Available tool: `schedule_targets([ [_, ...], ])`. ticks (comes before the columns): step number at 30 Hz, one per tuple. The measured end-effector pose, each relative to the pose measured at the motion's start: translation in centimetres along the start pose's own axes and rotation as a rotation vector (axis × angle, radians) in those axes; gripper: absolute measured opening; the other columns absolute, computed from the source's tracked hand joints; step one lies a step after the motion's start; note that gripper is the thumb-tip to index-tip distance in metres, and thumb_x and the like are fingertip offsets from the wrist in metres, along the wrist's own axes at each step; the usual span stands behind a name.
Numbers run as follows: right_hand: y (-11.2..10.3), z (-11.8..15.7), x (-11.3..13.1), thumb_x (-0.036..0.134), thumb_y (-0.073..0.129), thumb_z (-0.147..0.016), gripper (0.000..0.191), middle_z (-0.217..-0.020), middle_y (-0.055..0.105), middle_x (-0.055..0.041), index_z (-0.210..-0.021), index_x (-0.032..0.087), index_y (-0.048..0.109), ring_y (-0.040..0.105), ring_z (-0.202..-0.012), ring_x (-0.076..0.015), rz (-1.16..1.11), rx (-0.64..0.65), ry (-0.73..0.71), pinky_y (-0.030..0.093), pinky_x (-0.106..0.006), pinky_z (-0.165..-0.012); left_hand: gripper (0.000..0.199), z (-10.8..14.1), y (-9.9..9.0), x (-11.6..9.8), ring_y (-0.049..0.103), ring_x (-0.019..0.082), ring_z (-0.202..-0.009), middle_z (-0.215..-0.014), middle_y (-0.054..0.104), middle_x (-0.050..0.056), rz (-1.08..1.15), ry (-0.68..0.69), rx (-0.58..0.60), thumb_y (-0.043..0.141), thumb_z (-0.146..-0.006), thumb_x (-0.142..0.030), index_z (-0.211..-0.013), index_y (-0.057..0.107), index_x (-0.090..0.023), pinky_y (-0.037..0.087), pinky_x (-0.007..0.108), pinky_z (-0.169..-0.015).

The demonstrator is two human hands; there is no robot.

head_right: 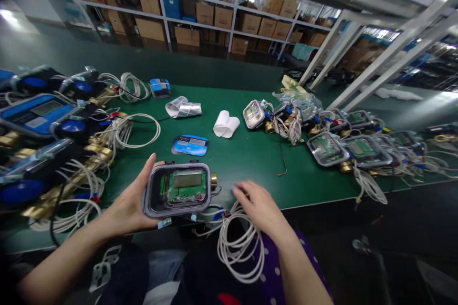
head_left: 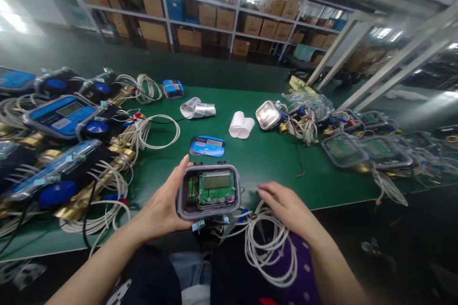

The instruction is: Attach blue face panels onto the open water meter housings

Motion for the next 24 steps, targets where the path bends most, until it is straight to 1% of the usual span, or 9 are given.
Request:
schedule_targets([
  [3, 1.3, 1.7, 0.2, 0.039, 0.049, -0.093, 0.031, -0.085, 0.073, -0.0054, -0.094, 0.019, 0.073, 0.067, -0.079, -0.0216, -0.073, 0.379, 0.043, 0.047, -0.03, -0.069, 0.122, -0.8, 0.3, 0.0, 0.044, 0.034, -0.133, -0.15, 0.035, 0.014, -0.06, 0.087, 0.043, 0.079, -0.066, -0.026, -0.153, -0.005, -0.03, 0.045, 0.045, -0.105],
  [5, 1.8, 1.9, 0.1, 0.038, 0.051, -0.092, 0.029, -0.077, 0.072, -0.0032, -0.094, 0.019, 0.073, 0.066, -0.071, -0.0192, -0.166, 0.46, 0.069, 0.046, -0.027, -0.062, 0.116, -0.9, 0.5, -0.2, 0.041, 0.033, -0.135, -0.152, 0.032, 0.014, -0.084, 0.165, 0.056, 0.077, -0.07, -0.026, -0.154, -0.003, -0.031, 0.042, 0.047, -0.109],
  [6, 1.7, 1.6, -0.2, 0.039, 0.052, -0.091, 0.029, -0.074, 0.071, -0.0029, -0.092, 0.019, 0.072, 0.066, -0.068, -0.0186, -0.201, 0.411, 0.084, 0.047, -0.026, -0.061, 0.113, -0.9, 0.5, -0.4, 0.039, 0.032, -0.137, -0.153, 0.031, 0.014, -0.081, 0.194, 0.057, 0.076, -0.073, -0.027, -0.153, -0.003, -0.032, 0.039, 0.049, -0.111],
  [8, 1.2, 0.0, -0.9, 0.04, 0.052, -0.09, 0.03, -0.072, 0.07, -0.0037, -0.086, 0.017, 0.07, 0.066, -0.068, -0.019, -0.241, 0.164, 0.095, 0.049, -0.027, -0.062, 0.113, -0.6, 0.2, -0.4, 0.032, 0.033, -0.141, -0.156, 0.026, 0.014, -0.03, 0.185, 0.081, 0.075, -0.075, -0.032, -0.153, -0.007, -0.032, 0.032, 0.054, -0.114],
  [10, 0.6, -2.6, -1.7, 0.042, 0.053, -0.088, 0.029, -0.075, 0.07, -0.005, -0.084, 0.017, 0.068, 0.067, -0.071, -0.0203, -0.255, -0.108, 0.067, 0.051, -0.03, -0.066, 0.12, 0.0, -0.6, -0.3, 0.024, 0.035, -0.144, -0.16, 0.017, 0.012, 0.096, 0.1, 0.128, 0.079, -0.072, -0.046, -0.153, -0.01, -0.033, 0.026, 0.057, -0.116],
  [12, 0.4, -5.8, -2.1, 0.039, 0.055, -0.086, 0.026, -0.081, 0.072, -0.0063, -0.087, 0.017, 0.069, 0.068, -0.077, -0.0214, -0.249, -0.263, 0.022, 0.053, -0.032, -0.072, 0.119, 0.3, -1.5, 0.3, 0.02, 0.034, -0.146, -0.161, 0.012, 0.009, 0.268, 0.005, 0.121, 0.076, -0.069, -0.061, -0.154, -0.003, -0.032, 0.023, 0.055, -0.117],
  [17, 2.4, -13.2, -1.9, 0.025, 0.059, -0.082, 0.014, -0.091, 0.072, -0.0066, -0.088, 0.018, 0.069, 0.068, -0.083, -0.0203, -0.187, -0.326, -0.071, 0.054, -0.033, -0.08, 0.074, -1.7, -1.3, 3.2, 0.04, 0.027, -0.137, -0.15, 0.041, 0.011, 0.417, -0.318, -0.145, 0.052, -0.087, -0.06, -0.147, 0.034, -0.021, 0.031, 0.046, -0.116],
  [20, 4.1, -15.9, -1.6, 0.018, 0.063, -0.076, 0.015, -0.093, 0.071, -0.0065, -0.09, 0.018, 0.069, 0.068, -0.085, -0.0211, -0.151, -0.35, -0.111, 0.055, -0.032, -0.079, 0.079, -5.2, 0.5, 5.1, 0.04, 0.029, -0.137, -0.148, 0.044, 0.015, 0.341, -0.403, -0.199, 0.045, -0.083, -0.066, -0.142, 0.041, -0.014, 0.028, 0.047, -0.117],
  [24, 4.8, -16.9, -2.2, 0.018, 0.053, -0.082, 0.029, -0.115, 0.061, -0.0137, -0.108, 0.016, 0.065, 0.057, -0.113, -0.0275, -0.087, -0.554, -0.095, 0.045, -0.044, -0.101, 0.084, -10.1, 2.9, 7.0, 0.025, 0.031, -0.144, -0.154, 0.031, 0.019, 0.249, -0.412, -0.25, 0.046, -0.08, -0.066, -0.141, 0.041, -0.009, 0.015, 0.049, -0.12],
])
Point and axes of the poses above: each hand's wrist, its own z-axis away from the middle knuckle, its own y-axis out of the palm, x = y × z, the point moved 1 cm from there along -z, towards the middle knuckle
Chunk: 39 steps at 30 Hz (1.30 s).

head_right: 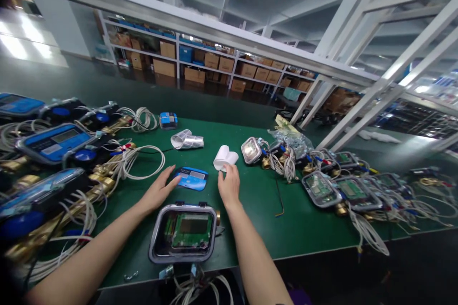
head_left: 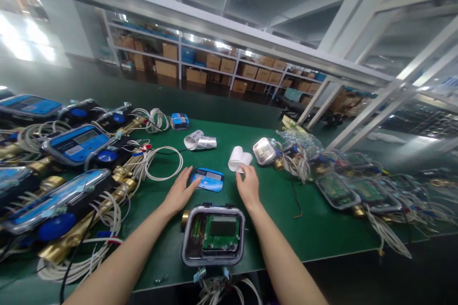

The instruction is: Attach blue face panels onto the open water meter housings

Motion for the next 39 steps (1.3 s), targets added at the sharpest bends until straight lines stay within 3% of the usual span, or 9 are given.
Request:
schedule_targets([
  [5, -0.7, -1.5, -2.4, 0.021, 0.064, -0.074, 0.061, -0.133, 0.047, -0.0204, -0.132, 0.015, 0.049, 0.046, -0.126, -0.0346, 0.056, -0.126, 0.069, 0.04, -0.051, -0.104, 0.08, -1.7, 2.4, -0.6, 0.031, 0.029, -0.143, -0.151, 0.036, 0.019, -0.028, 0.078, 0.089, 0.045, -0.083, -0.063, -0.141, 0.042, -0.009, 0.02, 0.047, -0.119],
  [12, 0.8, -3.7, -4.3, 0.022, 0.068, -0.071, 0.054, -0.092, 0.068, -0.0069, -0.123, 0.016, 0.057, 0.066, -0.07, -0.02, -0.086, 0.005, 0.083, 0.057, -0.036, -0.072, 0.068, -2.4, 1.5, -2.4, 0.053, 0.032, -0.125, -0.135, 0.055, 0.019, -0.103, 0.14, 0.149, 0.049, -0.084, -0.055, -0.134, 0.053, -0.009, 0.042, 0.047, -0.105],
  [15, 1.5, -4.1, -4.7, 0.02, 0.059, -0.076, 0.045, -0.108, 0.066, -0.0112, -0.121, 0.017, 0.059, 0.067, -0.088, -0.0211, -0.15, -0.023, 0.059, 0.056, -0.035, -0.078, 0.045, -4.0, 1.7, -3.6, 0.062, 0.028, -0.105, -0.112, 0.067, 0.013, -0.145, 0.192, 0.151, 0.054, -0.086, -0.043, -0.118, 0.064, -0.013, 0.047, 0.045, -0.095],
  [19, 2.0, -5.1, -5.5, 0.011, 0.054, -0.071, 0.063, -0.132, 0.055, -0.0179, -0.134, 0.015, 0.048, 0.053, -0.121, -0.0279, -0.188, -0.089, 0.071, 0.046, -0.046, -0.099, 0.025, -6.5, 2.8, -4.1, 0.061, 0.023, -0.098, -0.102, 0.066, 0.008, -0.177, 0.204, 0.14, 0.063, -0.087, -0.031, -0.106, 0.066, -0.014, 0.046, 0.046, -0.094],
  [24, 4.0, -6.1, -4.6, 0.012, 0.061, -0.071, 0.064, -0.104, 0.07, -0.0087, -0.133, 0.017, 0.048, 0.065, -0.098, -0.0222, -0.289, 0.037, -0.02, 0.052, -0.037, -0.087, 0.024, -8.6, 4.3, -3.4, 0.06, 0.022, -0.097, -0.097, 0.065, 0.006, -0.111, 0.168, 0.091, 0.068, -0.086, -0.032, -0.102, 0.065, -0.014, 0.046, 0.046, -0.093],
  [29, 4.6, -5.0, -2.4, 0.018, 0.055, -0.082, 0.058, -0.076, 0.065, -0.0011, -0.139, 0.014, 0.043, 0.064, -0.069, -0.0171, -0.309, 0.085, -0.096, 0.055, -0.03, -0.07, 0.029, -9.2, 5.3, -1.8, 0.062, 0.016, -0.073, -0.075, 0.063, 0.0, 0.129, 0.104, 0.147, 0.063, -0.091, -0.039, -0.081, 0.064, -0.012, 0.052, 0.033, -0.074],
  [32, 3.6, -4.4, -1.4, 0.022, 0.059, -0.083, 0.059, -0.104, 0.064, -0.0086, -0.14, 0.02, 0.046, 0.063, -0.095, -0.0217, -0.244, 0.04, -0.144, 0.052, -0.038, -0.09, 0.037, -9.4, 5.3, -0.8, 0.053, 0.01, -0.053, -0.062, 0.055, -0.004, 0.273, 0.003, 0.162, 0.057, -0.094, -0.042, -0.072, 0.058, -0.013, 0.048, 0.025, -0.057],
  [35, 2.9, -4.3, -0.6, 0.027, 0.071, -0.078, 0.04, -0.131, 0.053, -0.01, -0.118, 0.026, 0.067, 0.046, -0.125, -0.0298, -0.147, 0.024, -0.217, 0.034, -0.049, -0.11, 0.03, -9.4, 5.3, -0.8, 0.049, 0.008, -0.05, -0.064, 0.056, -0.004, 0.402, -0.054, 0.216, 0.06, -0.094, -0.036, -0.075, 0.059, -0.012, 0.045, 0.022, -0.052],
  [39, 3.0, -4.4, -0.1, 0.025, 0.074, -0.077, 0.024, -0.118, 0.062, -0.0066, -0.101, 0.027, 0.073, 0.047, -0.122, -0.0294, -0.061, 0.092, -0.304, 0.034, -0.048, -0.108, 0.018, -9.1, 5.4, -1.7, 0.054, 0.009, -0.055, -0.069, 0.059, -0.003, 0.545, -0.106, 0.271, 0.065, -0.091, -0.028, -0.083, 0.062, -0.011, 0.049, 0.023, -0.056],
])
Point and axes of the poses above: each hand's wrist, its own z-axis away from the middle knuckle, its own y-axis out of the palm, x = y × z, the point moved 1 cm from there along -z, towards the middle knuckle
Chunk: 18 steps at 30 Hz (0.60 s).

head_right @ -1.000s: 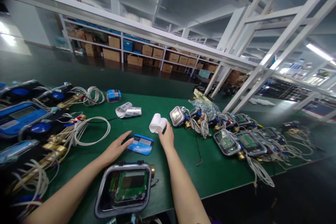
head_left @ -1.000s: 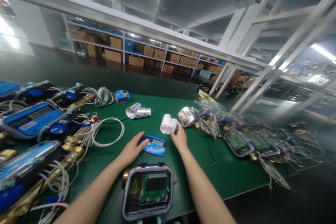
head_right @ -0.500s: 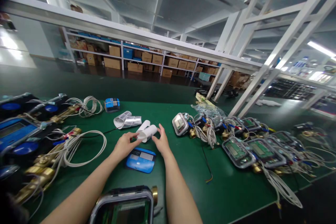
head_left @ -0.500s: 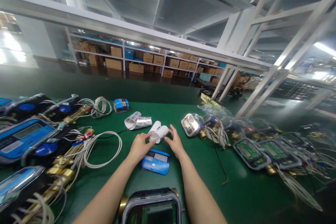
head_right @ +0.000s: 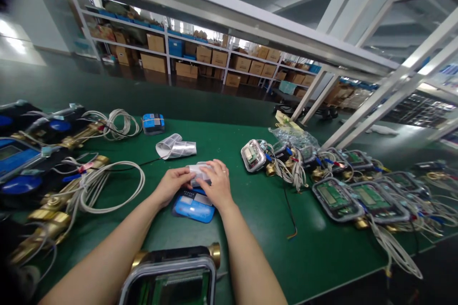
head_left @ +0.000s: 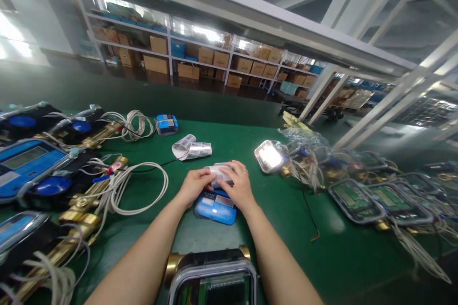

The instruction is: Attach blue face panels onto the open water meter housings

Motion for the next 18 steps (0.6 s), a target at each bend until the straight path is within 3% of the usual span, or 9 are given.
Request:
schedule_targets([
  [9, 0.49, 0.12, 0.39, 0.027, 0.068, -0.085, 0.006, -0.082, 0.064, -0.0041, -0.083, 0.022, 0.07, 0.058, -0.087, -0.0224, 0.042, 0.09, -0.011, 0.047, -0.035, -0.083, 0.022, 0.28, 0.25, -0.69, 0.057, 0.009, -0.058, -0.065, 0.056, -0.004, 0.182, -0.1, -0.078, 0.065, -0.09, -0.022, -0.073, 0.058, -0.011, 0.053, 0.024, -0.059],
  [13, 0.76, 0.37, 0.38, 0.024, 0.065, -0.085, 0.007, -0.081, 0.065, -0.0031, -0.08, 0.021, 0.067, 0.06, -0.082, -0.0204, 0.018, 0.053, 0.037, 0.049, -0.032, -0.077, 0.023, 0.29, 0.5, -0.8, 0.057, 0.009, -0.057, -0.065, 0.056, -0.004, 0.22, -0.118, -0.106, 0.064, -0.091, -0.025, -0.074, 0.058, -0.011, 0.053, 0.024, -0.059],
  [18, 0.75, 0.49, 0.46, 0.025, 0.06, -0.089, 0.012, -0.091, 0.069, -0.0056, -0.092, 0.023, 0.071, 0.064, -0.09, -0.0217, -0.028, 0.028, 0.024, 0.05, -0.034, -0.084, 0.021, 0.06, 0.47, -0.56, 0.055, 0.008, -0.055, -0.064, 0.055, -0.005, 0.267, -0.156, -0.142, 0.064, -0.091, -0.021, -0.074, 0.057, -0.011, 0.053, 0.023, -0.057],
])
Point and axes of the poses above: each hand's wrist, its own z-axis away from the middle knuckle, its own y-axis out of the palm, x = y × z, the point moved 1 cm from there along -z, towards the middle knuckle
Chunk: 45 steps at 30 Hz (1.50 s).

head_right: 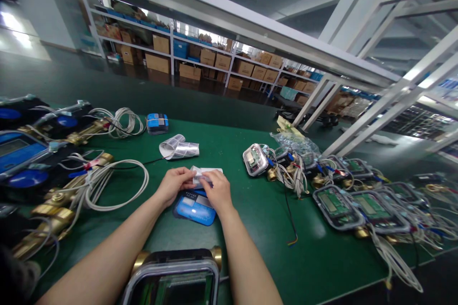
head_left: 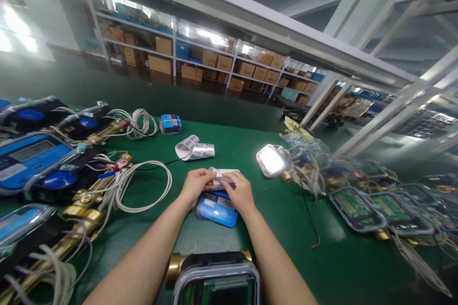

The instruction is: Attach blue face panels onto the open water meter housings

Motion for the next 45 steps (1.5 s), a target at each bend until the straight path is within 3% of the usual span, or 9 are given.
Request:
schedule_targets([
  [11, -0.7, -0.4, 1.6, 0.026, 0.063, -0.082, 0.009, -0.102, 0.069, -0.0073, -0.077, 0.024, 0.07, 0.057, -0.113, -0.0256, -0.236, -0.22, 0.052, 0.037, -0.047, -0.107, 0.018, -0.2, 0.6, 0.5, 0.063, 0.012, -0.07, -0.078, 0.062, 0.001, 0.014, 0.071, -0.027, 0.06, -0.094, -0.026, -0.084, 0.06, -0.011, 0.056, 0.028, -0.067],
  [17, -1.0, -0.6, 0.8, 0.037, 0.062, -0.083, 0.022, -0.094, 0.068, -0.0095, -0.08, 0.016, 0.068, 0.063, -0.094, -0.0227, -0.483, -0.34, 0.24, 0.05, -0.038, -0.087, 0.019, -0.2, -0.3, -0.4, 0.06, 0.016, -0.077, -0.085, 0.062, 0.002, -0.222, 0.304, -0.099, 0.067, -0.087, -0.029, -0.096, 0.064, -0.012, 0.052, 0.032, -0.072],
  [21, -0.8, -0.5, 1.0, 0.04, 0.065, -0.079, 0.025, -0.09, 0.069, -0.008, -0.077, 0.015, 0.07, 0.064, -0.084, -0.0209, -0.562, -0.336, 0.309, 0.051, -0.033, -0.076, 0.023, 0.4, -0.2, -1.5, 0.055, 0.015, -0.073, -0.075, 0.061, 0.0, -0.375, 0.445, 0.029, 0.081, -0.069, -0.028, -0.085, 0.07, -0.014, 0.046, 0.031, -0.073],
  [25, -0.6, -0.4, 1.5, 0.039, 0.066, -0.078, 0.024, -0.09, 0.07, -0.0078, -0.075, 0.016, 0.071, 0.064, -0.083, -0.0208, -0.549, -0.313, 0.307, 0.051, -0.033, -0.075, 0.023, 0.8, 0.3, -1.7, 0.055, 0.016, -0.071, -0.069, 0.061, 0.001, -0.401, 0.503, 0.11, 0.077, -0.07, -0.036, -0.073, 0.07, -0.015, 0.043, 0.031, -0.071],
  [31, -2.6, -0.2, 0.5, 0.039, 0.059, -0.086, 0.034, -0.106, 0.069, -0.012, -0.109, 0.015, 0.067, 0.064, -0.097, -0.0225, -0.339, -0.332, 0.266, 0.051, -0.037, -0.084, 0.031, 0.8, 0.2, -1.8, 0.055, 0.014, -0.064, -0.067, 0.062, 0.0, -0.314, 0.461, 0.067, 0.077, -0.072, -0.043, -0.07, 0.066, -0.014, 0.043, 0.029, -0.064],
  [36, -4.4, 3.0, 1.1, 0.038, 0.063, -0.086, 0.022, -0.082, 0.072, -0.0054, -0.086, 0.017, 0.072, 0.067, -0.076, -0.0195, -0.142, -0.008, 0.12, 0.055, -0.032, -0.074, 0.035, 2.2, 0.5, -4.0, 0.05, 0.012, -0.058, -0.063, 0.06, -0.001, -0.145, 0.439, 0.007, 0.079, -0.066, -0.046, -0.071, 0.067, -0.013, 0.039, 0.025, -0.058],
  [38, -4.2, 4.5, 1.7, 0.036, 0.075, -0.077, 0.022, -0.092, 0.074, -0.0066, -0.09, 0.019, 0.074, 0.07, -0.088, -0.0237, -0.059, 0.164, 0.019, 0.055, -0.037, -0.083, 0.037, 3.6, 1.1, -5.4, 0.048, 0.011, -0.058, -0.061, 0.058, -0.001, -0.076, 0.452, 0.018, 0.079, -0.064, -0.047, -0.068, 0.066, -0.013, 0.038, 0.024, -0.058],
  [41, -3.2, 6.0, 1.9, 0.034, 0.086, -0.066, 0.055, -0.123, 0.067, -0.0151, -0.116, 0.017, 0.068, 0.06, -0.118, -0.0325, 0.094, 0.302, -0.099, 0.048, -0.047, -0.101, 0.037, 6.5, 1.7, -7.1, 0.049, 0.011, -0.06, -0.062, 0.059, -0.001, -0.004, 0.463, 0.058, 0.078, -0.065, -0.048, -0.075, 0.066, -0.013, 0.039, 0.023, -0.06],
  [45, -2.3, 6.5, 1.5, 0.031, 0.069, -0.086, 0.044, -0.132, 0.061, -0.0174, -0.126, 0.015, 0.061, 0.057, -0.124, -0.0298, 0.268, 0.379, -0.215, 0.048, -0.045, -0.103, 0.044, 10.9, 1.1, -8.0, 0.052, 0.011, -0.061, -0.066, 0.061, -0.001, 0.02, 0.428, 0.079, 0.079, -0.068, -0.044, -0.098, 0.066, -0.013, 0.041, 0.022, -0.061],
])
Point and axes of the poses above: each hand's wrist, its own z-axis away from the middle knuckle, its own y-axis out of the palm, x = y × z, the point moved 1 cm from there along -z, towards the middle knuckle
